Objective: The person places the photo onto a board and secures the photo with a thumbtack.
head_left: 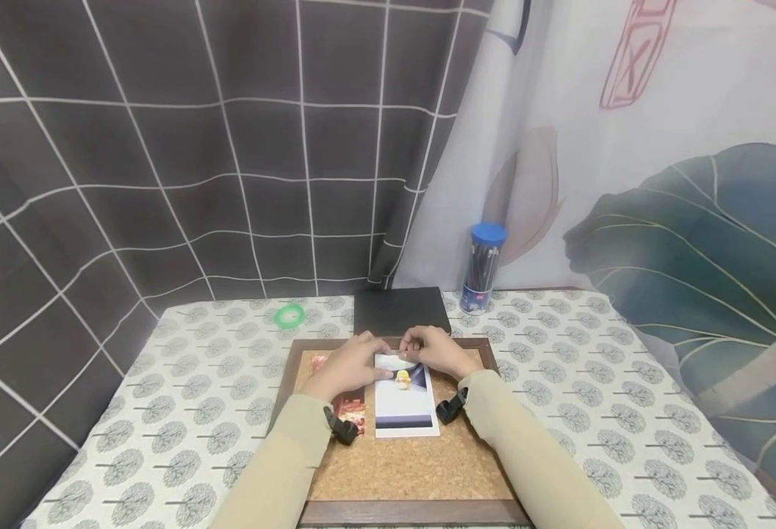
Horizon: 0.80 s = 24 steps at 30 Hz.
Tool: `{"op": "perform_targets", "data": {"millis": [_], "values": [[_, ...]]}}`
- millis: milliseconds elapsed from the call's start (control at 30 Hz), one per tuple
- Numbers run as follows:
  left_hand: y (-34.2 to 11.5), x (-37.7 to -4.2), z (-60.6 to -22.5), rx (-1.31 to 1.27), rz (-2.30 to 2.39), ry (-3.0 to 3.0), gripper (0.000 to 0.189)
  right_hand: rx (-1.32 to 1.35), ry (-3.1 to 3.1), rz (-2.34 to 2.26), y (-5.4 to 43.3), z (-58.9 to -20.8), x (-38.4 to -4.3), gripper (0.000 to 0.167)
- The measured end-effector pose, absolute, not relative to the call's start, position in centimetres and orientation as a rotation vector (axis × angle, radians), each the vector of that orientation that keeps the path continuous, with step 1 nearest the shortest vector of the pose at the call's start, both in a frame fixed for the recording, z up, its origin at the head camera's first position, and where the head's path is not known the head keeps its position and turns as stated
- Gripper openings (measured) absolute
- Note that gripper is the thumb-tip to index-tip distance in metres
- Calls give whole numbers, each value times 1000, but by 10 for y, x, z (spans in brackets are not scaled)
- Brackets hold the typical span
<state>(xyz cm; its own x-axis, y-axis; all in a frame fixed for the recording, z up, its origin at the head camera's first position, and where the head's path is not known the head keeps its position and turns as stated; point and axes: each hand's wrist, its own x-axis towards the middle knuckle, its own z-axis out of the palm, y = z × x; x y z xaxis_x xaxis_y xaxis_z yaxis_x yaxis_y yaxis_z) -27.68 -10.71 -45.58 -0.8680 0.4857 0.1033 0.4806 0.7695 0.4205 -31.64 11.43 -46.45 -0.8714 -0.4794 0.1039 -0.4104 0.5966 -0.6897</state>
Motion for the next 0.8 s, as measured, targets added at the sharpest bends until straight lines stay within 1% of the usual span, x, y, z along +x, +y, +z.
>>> {"op": "perform_targets", "data": {"millis": [467, 633, 800], "values": [[-109, -277, -456, 797, 666, 2957, 44, -875, 2639, -1233, 125, -472, -320, 4], [-115, -272, -451, 790, 610, 3016, 43, -934, 2611, -1251, 123, -471, -317, 11], [-134, -265, -432, 774, 694, 3081, 44, -1050, 2660, -1297, 126, -453, -308, 21]]}}
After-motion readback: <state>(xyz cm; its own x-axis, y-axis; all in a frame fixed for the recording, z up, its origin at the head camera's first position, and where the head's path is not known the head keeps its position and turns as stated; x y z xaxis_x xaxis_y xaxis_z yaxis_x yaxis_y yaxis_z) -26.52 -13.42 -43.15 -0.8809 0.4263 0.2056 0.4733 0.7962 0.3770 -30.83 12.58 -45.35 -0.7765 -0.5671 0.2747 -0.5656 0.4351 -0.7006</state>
